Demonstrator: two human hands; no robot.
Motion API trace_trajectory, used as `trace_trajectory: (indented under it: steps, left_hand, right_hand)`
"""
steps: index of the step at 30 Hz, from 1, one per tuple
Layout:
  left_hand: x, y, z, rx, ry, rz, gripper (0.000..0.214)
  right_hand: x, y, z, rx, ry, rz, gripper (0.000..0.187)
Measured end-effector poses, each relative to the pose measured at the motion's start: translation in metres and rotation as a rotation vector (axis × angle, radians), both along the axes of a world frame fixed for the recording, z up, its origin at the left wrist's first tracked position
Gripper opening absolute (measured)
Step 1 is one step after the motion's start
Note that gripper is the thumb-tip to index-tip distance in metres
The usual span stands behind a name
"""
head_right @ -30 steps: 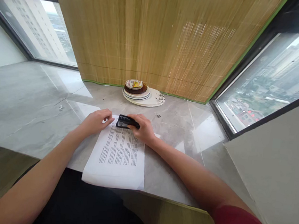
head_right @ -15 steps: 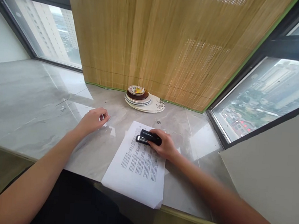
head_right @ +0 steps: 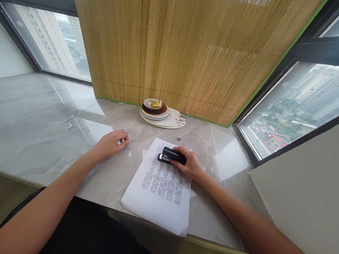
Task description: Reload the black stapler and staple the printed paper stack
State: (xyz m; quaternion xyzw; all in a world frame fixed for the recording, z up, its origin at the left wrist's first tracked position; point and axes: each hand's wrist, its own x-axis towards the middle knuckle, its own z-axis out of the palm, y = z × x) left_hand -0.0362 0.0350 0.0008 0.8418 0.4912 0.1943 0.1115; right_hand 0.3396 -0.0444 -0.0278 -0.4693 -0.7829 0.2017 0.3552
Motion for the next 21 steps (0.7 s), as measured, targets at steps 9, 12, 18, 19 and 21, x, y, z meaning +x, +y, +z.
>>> trace_trajectory:
  steps: [9,12,18,19,21]
  left_hand:
    - [0.005,0.001,-0.004,-0.009,-0.039,-0.198,0.021]
    - [0.009,-0.003,-0.004,-0.043,-0.064,-0.297,0.021]
    - [0.016,-0.014,-0.004,-0.16,-0.011,-0.455,0.057]
    - [0.015,-0.014,-0.005,-0.176,0.022,-0.458,0.064]
    - [0.013,-0.012,-0.006,-0.178,0.085,-0.446,0.072]
  right_hand:
    - [-0.013,0.006,0.004,-0.034,0.007,0.071,0.038]
    - [-0.026,0.013,0.008,-0.043,-0.002,0.1,0.037]
    - [-0.071,0.03,0.01,-0.043,0.053,0.158,0.034]
    - [-0.076,0.031,0.011,-0.044,0.071,0.154,0.033]
    - [-0.077,0.028,0.016,-0.047,0.117,0.12,0.032]
